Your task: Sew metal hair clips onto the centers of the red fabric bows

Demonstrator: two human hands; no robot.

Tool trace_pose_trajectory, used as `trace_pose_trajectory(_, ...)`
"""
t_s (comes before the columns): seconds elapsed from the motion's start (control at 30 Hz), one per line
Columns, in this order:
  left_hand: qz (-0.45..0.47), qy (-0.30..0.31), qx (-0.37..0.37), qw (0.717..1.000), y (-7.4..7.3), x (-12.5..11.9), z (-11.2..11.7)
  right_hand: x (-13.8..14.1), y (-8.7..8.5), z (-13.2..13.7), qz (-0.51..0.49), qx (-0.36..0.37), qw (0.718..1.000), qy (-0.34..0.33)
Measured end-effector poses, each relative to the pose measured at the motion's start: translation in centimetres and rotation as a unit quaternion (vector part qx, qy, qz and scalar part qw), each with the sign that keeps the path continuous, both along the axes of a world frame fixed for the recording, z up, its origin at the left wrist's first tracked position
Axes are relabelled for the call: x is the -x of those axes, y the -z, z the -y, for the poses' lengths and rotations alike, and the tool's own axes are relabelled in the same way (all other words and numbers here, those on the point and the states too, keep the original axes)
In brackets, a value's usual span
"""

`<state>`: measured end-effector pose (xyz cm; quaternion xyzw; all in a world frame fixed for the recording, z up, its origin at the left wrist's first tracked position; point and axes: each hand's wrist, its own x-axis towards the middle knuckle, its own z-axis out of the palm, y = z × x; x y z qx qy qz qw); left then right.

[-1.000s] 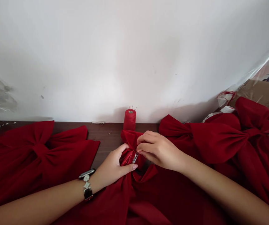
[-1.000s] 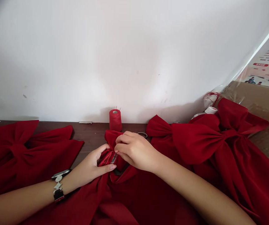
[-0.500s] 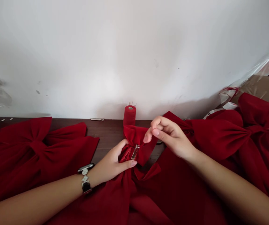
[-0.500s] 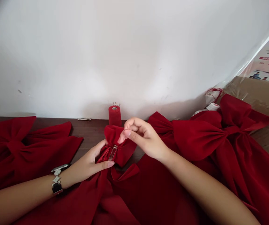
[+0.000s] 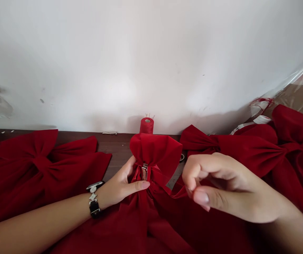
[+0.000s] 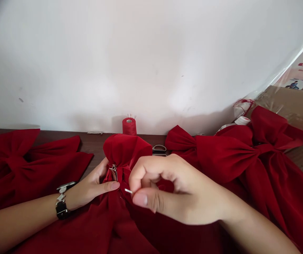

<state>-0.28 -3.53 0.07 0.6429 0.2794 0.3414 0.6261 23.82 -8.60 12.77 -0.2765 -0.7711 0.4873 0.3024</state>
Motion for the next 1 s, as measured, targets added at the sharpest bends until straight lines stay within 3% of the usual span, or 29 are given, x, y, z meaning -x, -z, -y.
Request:
trace_pose_trajectory(0.1, 0.02, -0.002, 0.008, 1.0, 0.0, 0.0, 0.1, 0.5, 0.9, -0.9, 0.002, 0.007, 0.997, 0.083)
trace_pose_trajectory(0.2, 0.031, -0.004, 0.014, 0.999, -0.1, -0.1, 0.2, 1.1, 1.9, -1.3, 0.01, -0.049, 0.988, 0.149)
trace_pose_trajectory(0.27, 0.03, -0.004, 0.015, 0.999, -0.1, -0.1, 0.2, 1.5, 2.4, -1.3, 0.024, -0.102, 0.982, 0.159)
trace_pose_trajectory(0.43, 0.033, 0.0, 0.011, 0.999, -0.2, -0.1, 0.4, 2.1, 3.2, -0.8, 0.071, -0.234, 0.967, 0.072)
trace_pose_trajectory(0.57, 0.035, 0.018, 0.009, 0.999, -0.6, -0.3, 0.4, 2.4, 4.0, -0.9, 0.103, -0.292, 0.951, 0.011)
trace_pose_trajectory(1.0, 0.025, 0.047, 0.003, 0.999, -0.4, -0.2, 0.3, 3.0, 5.3, -0.8, 0.1, -0.372, 0.922, 0.029)
